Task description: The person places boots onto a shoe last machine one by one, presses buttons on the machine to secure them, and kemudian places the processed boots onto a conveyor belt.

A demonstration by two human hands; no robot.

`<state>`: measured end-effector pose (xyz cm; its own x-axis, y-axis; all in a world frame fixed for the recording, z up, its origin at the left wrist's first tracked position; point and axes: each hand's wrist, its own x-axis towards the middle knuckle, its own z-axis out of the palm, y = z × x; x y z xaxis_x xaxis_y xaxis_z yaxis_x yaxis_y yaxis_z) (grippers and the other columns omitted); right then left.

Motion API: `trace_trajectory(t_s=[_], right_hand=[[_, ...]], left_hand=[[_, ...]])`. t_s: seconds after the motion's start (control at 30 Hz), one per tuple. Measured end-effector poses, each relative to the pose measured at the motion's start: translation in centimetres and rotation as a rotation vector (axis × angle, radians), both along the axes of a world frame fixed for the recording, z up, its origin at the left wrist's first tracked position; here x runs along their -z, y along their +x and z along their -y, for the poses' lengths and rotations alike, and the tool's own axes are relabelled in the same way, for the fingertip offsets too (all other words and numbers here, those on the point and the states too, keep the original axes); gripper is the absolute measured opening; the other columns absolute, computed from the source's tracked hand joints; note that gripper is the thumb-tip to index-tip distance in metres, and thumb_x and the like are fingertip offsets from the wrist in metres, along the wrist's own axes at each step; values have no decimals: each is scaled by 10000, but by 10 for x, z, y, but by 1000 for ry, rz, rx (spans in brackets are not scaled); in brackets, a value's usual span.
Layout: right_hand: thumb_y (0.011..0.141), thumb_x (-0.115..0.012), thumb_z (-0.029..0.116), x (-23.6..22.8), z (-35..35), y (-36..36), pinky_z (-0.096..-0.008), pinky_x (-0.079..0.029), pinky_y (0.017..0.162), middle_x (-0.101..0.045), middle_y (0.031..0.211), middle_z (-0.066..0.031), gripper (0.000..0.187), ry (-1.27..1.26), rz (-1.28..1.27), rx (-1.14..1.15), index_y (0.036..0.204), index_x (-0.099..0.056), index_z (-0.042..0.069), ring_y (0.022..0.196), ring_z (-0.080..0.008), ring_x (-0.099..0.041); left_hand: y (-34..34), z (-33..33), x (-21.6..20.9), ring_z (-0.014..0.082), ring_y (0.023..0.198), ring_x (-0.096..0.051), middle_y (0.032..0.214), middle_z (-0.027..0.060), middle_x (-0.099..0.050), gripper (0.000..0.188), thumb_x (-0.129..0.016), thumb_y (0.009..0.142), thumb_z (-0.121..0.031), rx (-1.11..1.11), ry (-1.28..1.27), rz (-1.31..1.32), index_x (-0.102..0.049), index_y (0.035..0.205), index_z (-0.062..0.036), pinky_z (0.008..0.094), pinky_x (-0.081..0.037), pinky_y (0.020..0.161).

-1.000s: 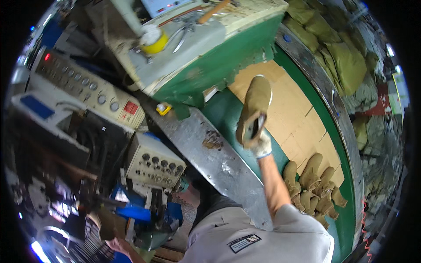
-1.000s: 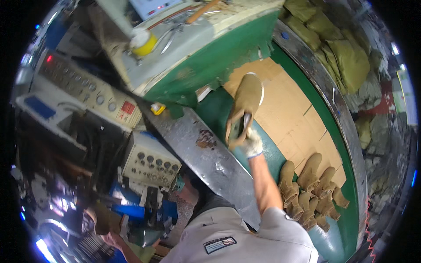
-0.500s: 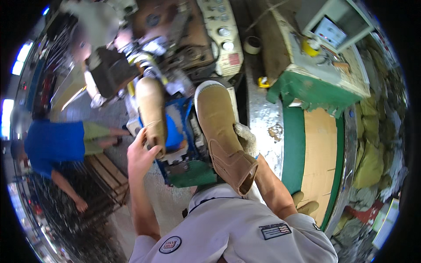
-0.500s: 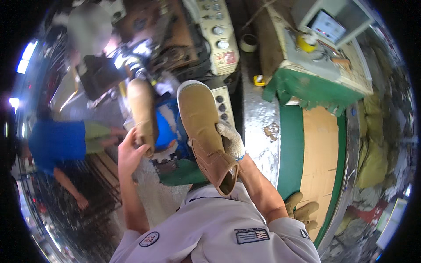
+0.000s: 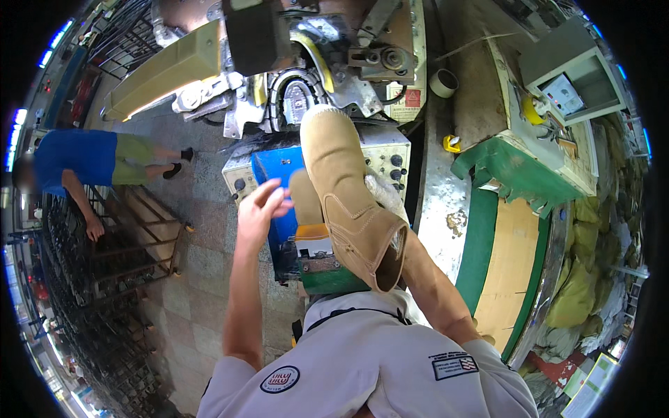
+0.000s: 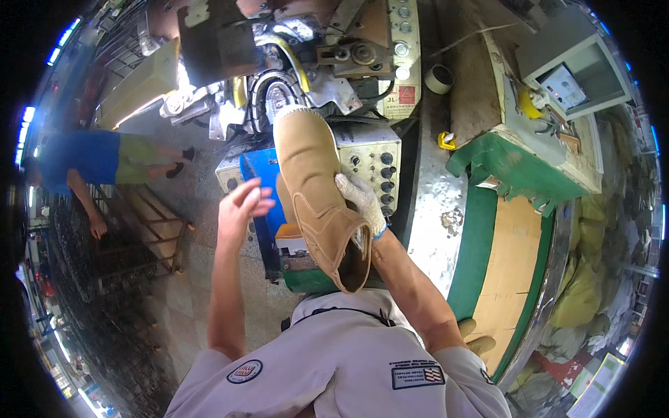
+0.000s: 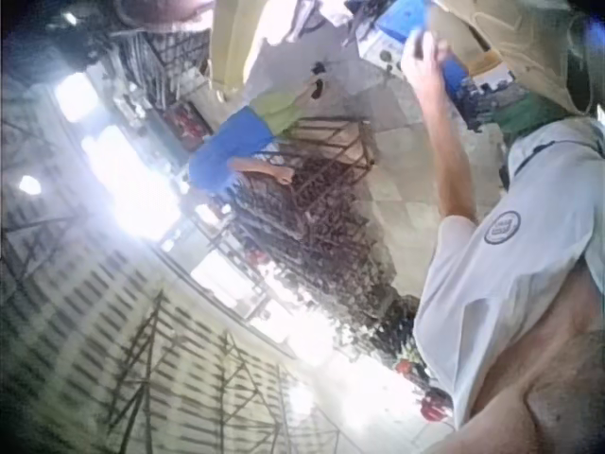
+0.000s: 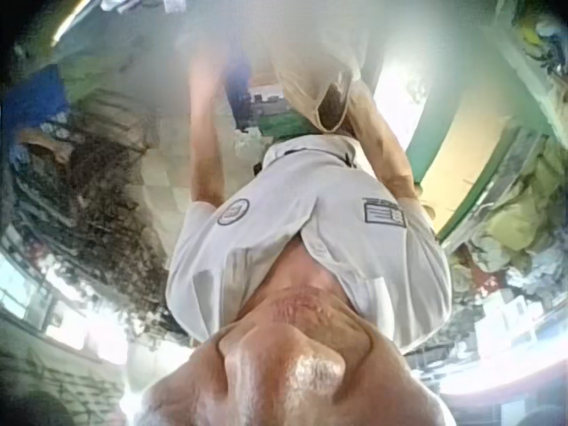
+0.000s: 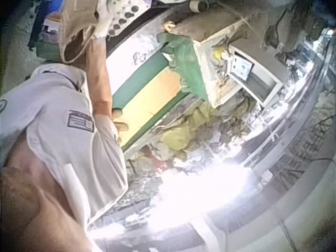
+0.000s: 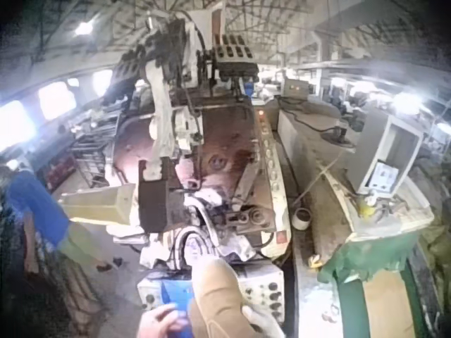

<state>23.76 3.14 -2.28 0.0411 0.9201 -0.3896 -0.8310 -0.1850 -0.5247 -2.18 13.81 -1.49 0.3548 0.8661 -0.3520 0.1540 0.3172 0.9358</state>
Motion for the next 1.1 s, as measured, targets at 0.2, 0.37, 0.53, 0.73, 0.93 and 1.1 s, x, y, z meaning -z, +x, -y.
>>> trace_trajectory(t_s=[0.2, 0.37, 0.53, 0.73, 0.93, 1.1], right_hand=[[1007, -622, 201, -1, -43, -19, -308, -531, 936, -636, 1259, -100, 467, 107, 128, 11, 1415, -526, -6, 1080, -174, -637], [1009, -616, 175, -18, -68, -30, -314, -527, 928, -641, 1251, -95, 448, 40, 225, 130, 1415, -531, 5, 1080, -165, -630], [1009, -618, 161, -14, -98, -38, -339, -542, 919, -657, 1227, -101, 378, 75, 144, 184, 1355, -573, 14, 1049, -192, -654], [974, -680, 227, 13, -119, -59, -339, -526, 903, -686, 1166, -119, 366, -103, 181, 263, 1230, -640, -31, 987, -208, -657], [966, -691, 233, 5, -119, -51, -327, -526, 880, -706, 1091, -112, 331, -28, 250, 205, 1163, -684, -33, 970, -193, -662], [949, -714, 283, 41, -124, -62, -321, -514, 913, -707, 1128, -119, 441, 103, 616, 307, 1229, -670, -55, 1020, -191, -647]], left_hand=[[52, -69, -30, 143, 874, -686, 1085, 103, -716, 451, -784, 855, -132, -9, -16, 269, -647, 1259, 18, 303, -613, 754], [54, -91, -29, 154, 794, -709, 948, 97, -732, 365, -808, 806, -52, -99, 72, 186, -693, 1145, 22, 302, -634, 679], [63, -100, -33, 196, 866, -727, 1089, 163, -713, 416, -763, 852, -35, -245, 167, 200, -635, 1232, 75, 289, -629, 704], [64, -69, 1, 170, 971, -682, 1158, 158, -693, 420, -670, 958, -107, -435, 0, 271, -577, 1322, 81, 285, -561, 829], [69, -31, 30, 207, 1077, -684, 1173, 133, -707, 510, -413, 1099, -400, -369, -387, 510, -602, 1322, 18, 347, -542, 958], [53, -47, 28, 214, 996, -717, 1175, 156, -710, 512, -404, 1101, -375, -202, -277, 367, -606, 1301, 50, 349, -582, 867]])
